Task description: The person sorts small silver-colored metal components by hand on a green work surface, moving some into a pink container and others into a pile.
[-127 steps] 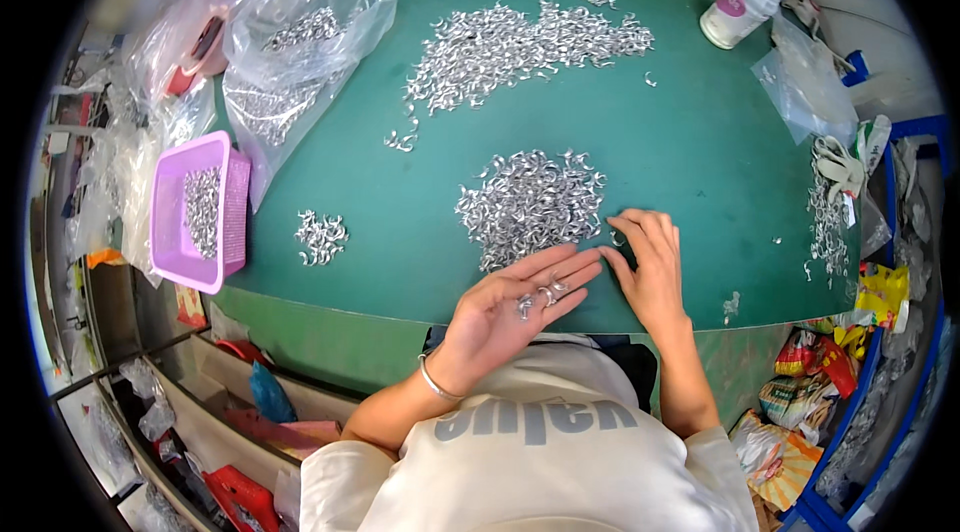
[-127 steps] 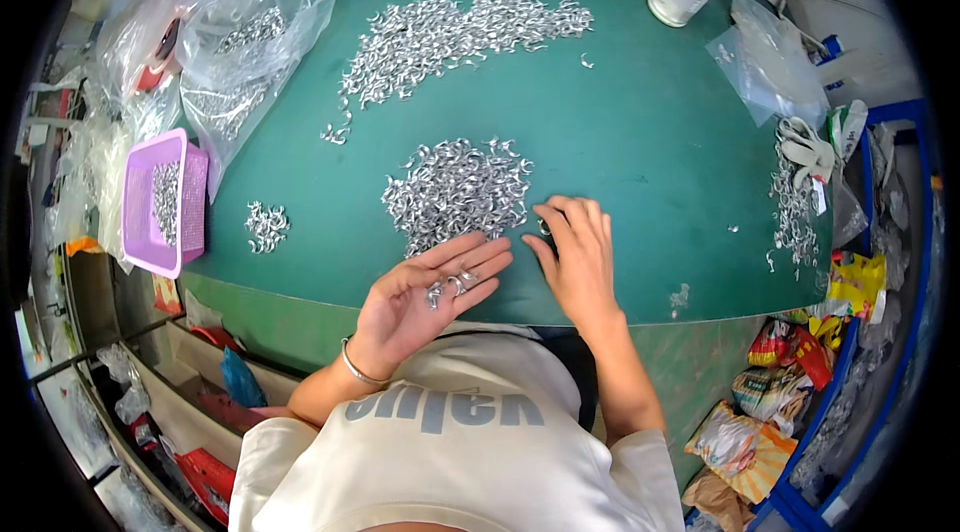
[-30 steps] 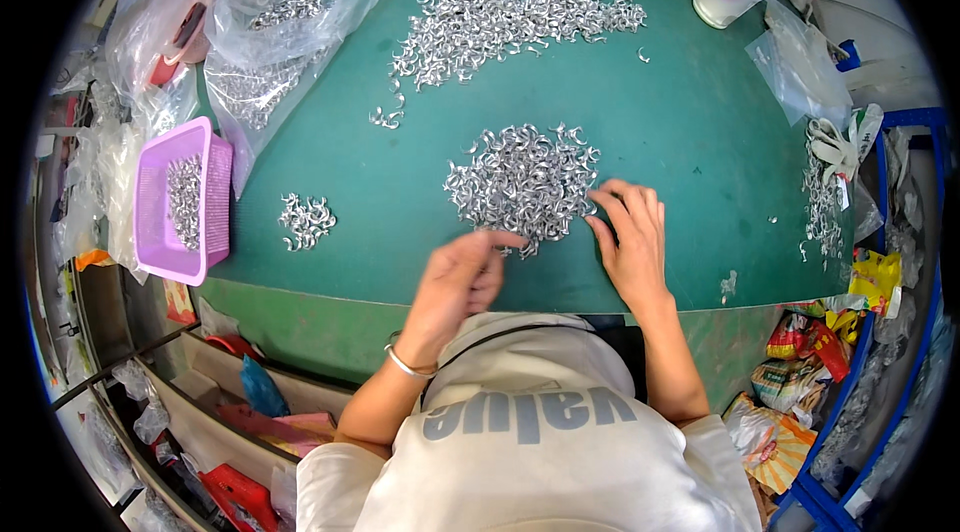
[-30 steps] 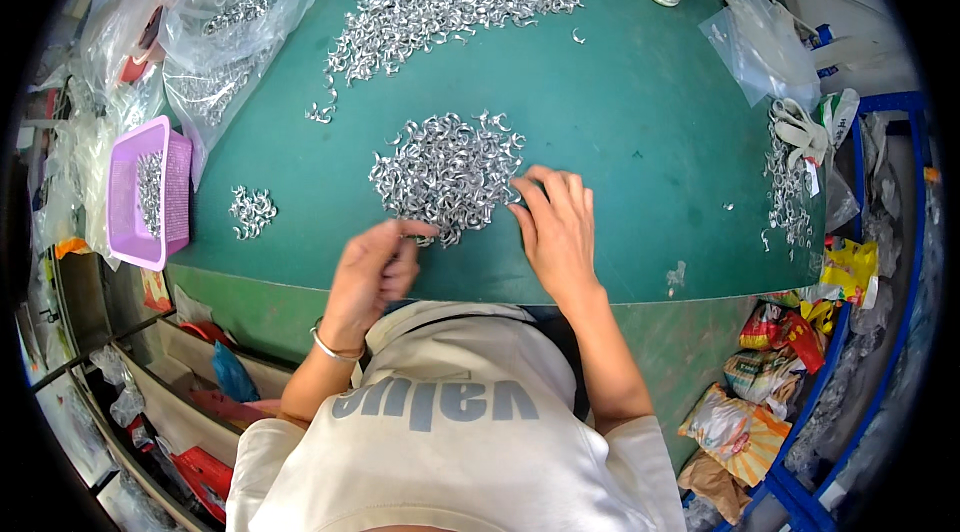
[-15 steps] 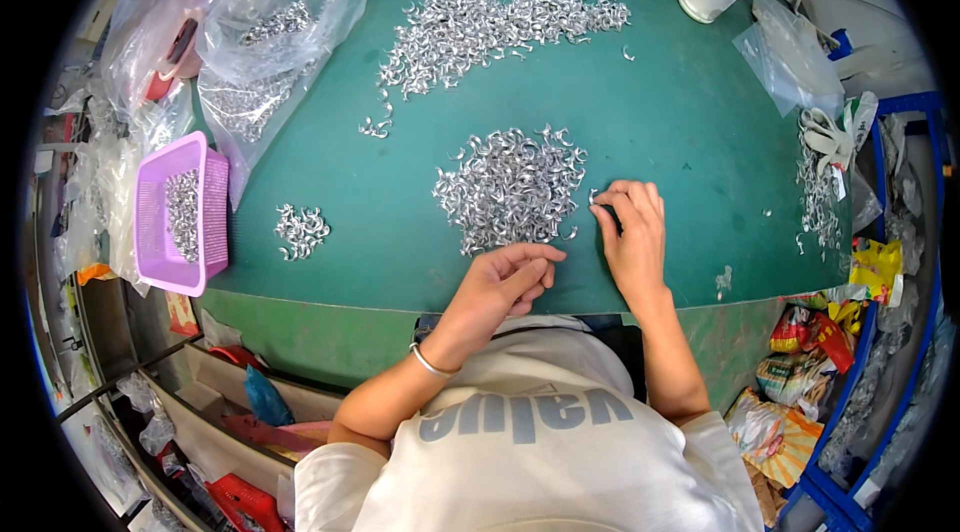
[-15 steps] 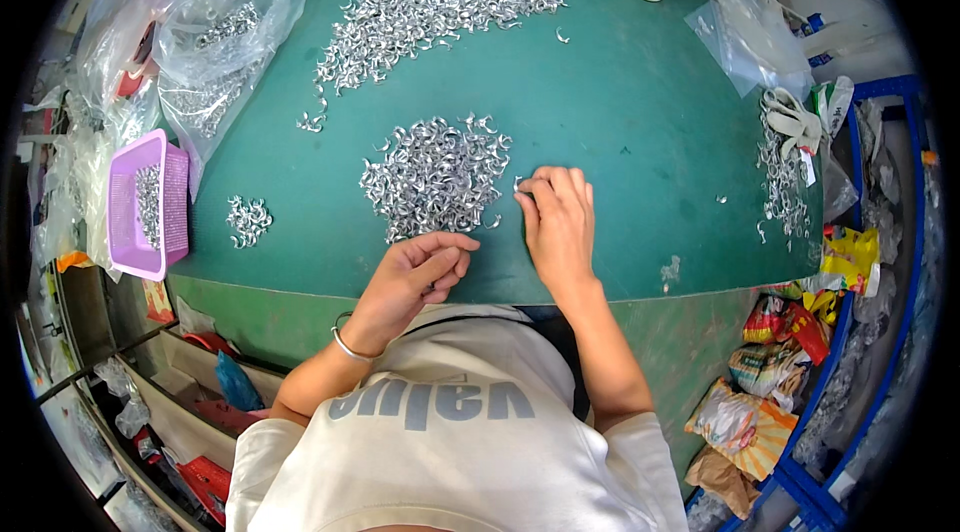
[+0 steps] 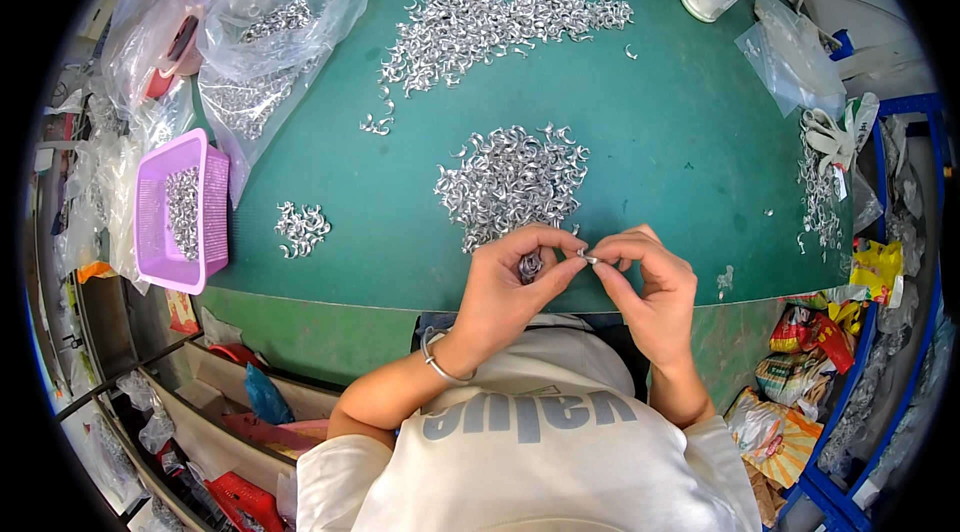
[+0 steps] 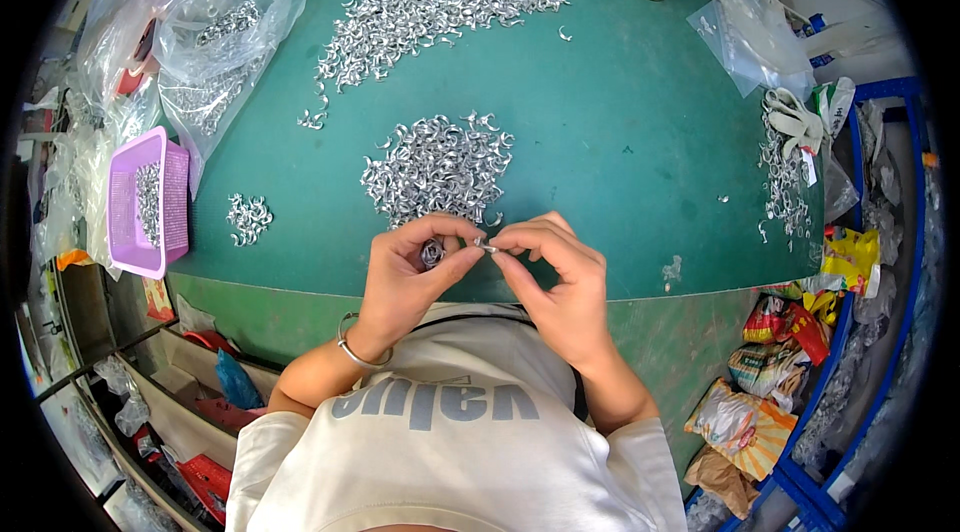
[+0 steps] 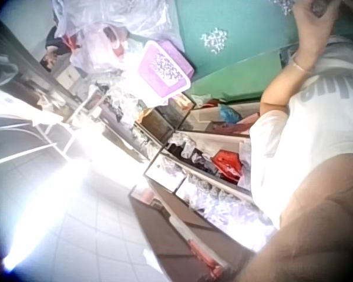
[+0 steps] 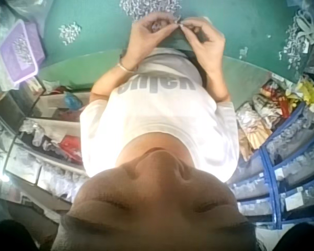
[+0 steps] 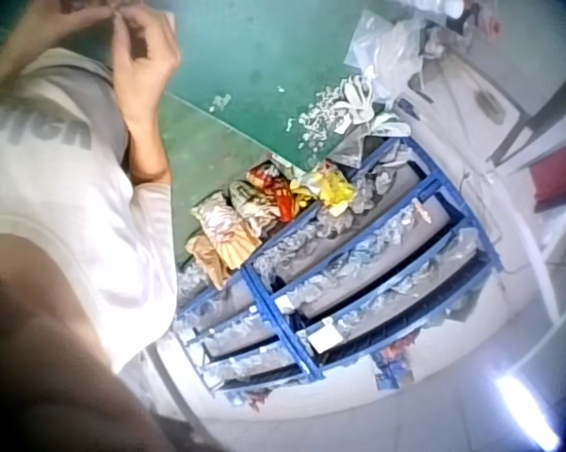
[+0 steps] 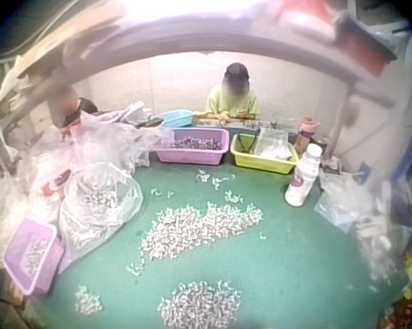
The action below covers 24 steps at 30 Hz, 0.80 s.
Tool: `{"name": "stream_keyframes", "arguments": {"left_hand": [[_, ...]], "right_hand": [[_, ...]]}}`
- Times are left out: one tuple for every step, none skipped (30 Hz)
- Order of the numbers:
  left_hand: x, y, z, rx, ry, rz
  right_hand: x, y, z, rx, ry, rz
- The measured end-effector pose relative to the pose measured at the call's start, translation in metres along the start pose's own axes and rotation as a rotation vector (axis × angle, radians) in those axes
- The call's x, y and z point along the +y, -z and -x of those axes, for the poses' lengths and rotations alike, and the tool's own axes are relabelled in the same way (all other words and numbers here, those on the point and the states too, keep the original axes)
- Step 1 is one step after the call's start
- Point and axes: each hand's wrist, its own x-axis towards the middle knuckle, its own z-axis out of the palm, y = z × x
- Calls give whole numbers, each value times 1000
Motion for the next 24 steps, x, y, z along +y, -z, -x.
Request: {"name": "stream_keyframes", "arguments": {"left_hand": [[1, 0, 1, -11, 7, 16], [1, 1, 1, -22, 15, 32], [1, 1, 1, -33, 24, 49], [3, 2, 1, -56, 88, 110], [8, 3, 2, -80, 152, 171], [11, 3, 3, -105, 216, 232], [13, 2, 3, -117, 248, 287], [14, 2, 4, -129, 280, 341], [14, 2, 5, -141, 312, 396], [13, 2, 6, -149, 300, 399], [12, 2, 7, -156, 288, 401], [11, 3, 8, -162, 276, 404], [11, 3, 8, -175, 287, 422], [12, 4, 9, -189, 299, 440], [13, 4, 9, -203, 310, 458], [13, 5, 9, -217, 307, 480], [13, 5, 9, -232, 304, 502], [13, 5, 9, -246, 300, 524], [13, 5, 10, -255, 310, 541], [14, 4, 10, -265, 319, 557], [15, 4, 9, -274, 328, 573], [14, 4, 9, -291, 376, 652], [12, 6, 8, -308, 425, 731], [10, 8, 7, -324, 474, 810]], "right_hand": [[-1, 1, 1, -3, -37, -61], [-1, 1, 3, -7, -55, -128], [0, 1, 4, -10, -73, -195], [0, 1, 4, -14, -91, -262], [-1, 1, 6, -12, -106, -290], [-3, 0, 7, -9, -123, -317], [-4, 0, 7, -7, -139, -345], [-5, 0, 8, -9, -125, -352], [-5, 0, 9, -10, -112, -358], [-6, 0, 9, -11, -99, -365], [-7, -1, 9, -14, -87, -347], [-8, -1, 9, -17, -74, -328], [-9, -1, 9, -19, -61, -310], [-9, -1, 9, -21, -52, -295], [-10, -1, 9, -22, -42, -280], [-10, -1, 9, -24, -33, -266], [-11, -1, 9, -17, -33, -246], [-12, -1, 9, -10, -33, -226], [-12, -1, 9, -3, -33, -207], [-12, -1, 9, -4, -25, -190], [-11, -1, 9, -6, -17, -174], [-10, -2, 8, -8, -9, -158], [-8, -2, 9, -14, -21, -153], [-6, -3, 9, -20, -33, -147]]}}
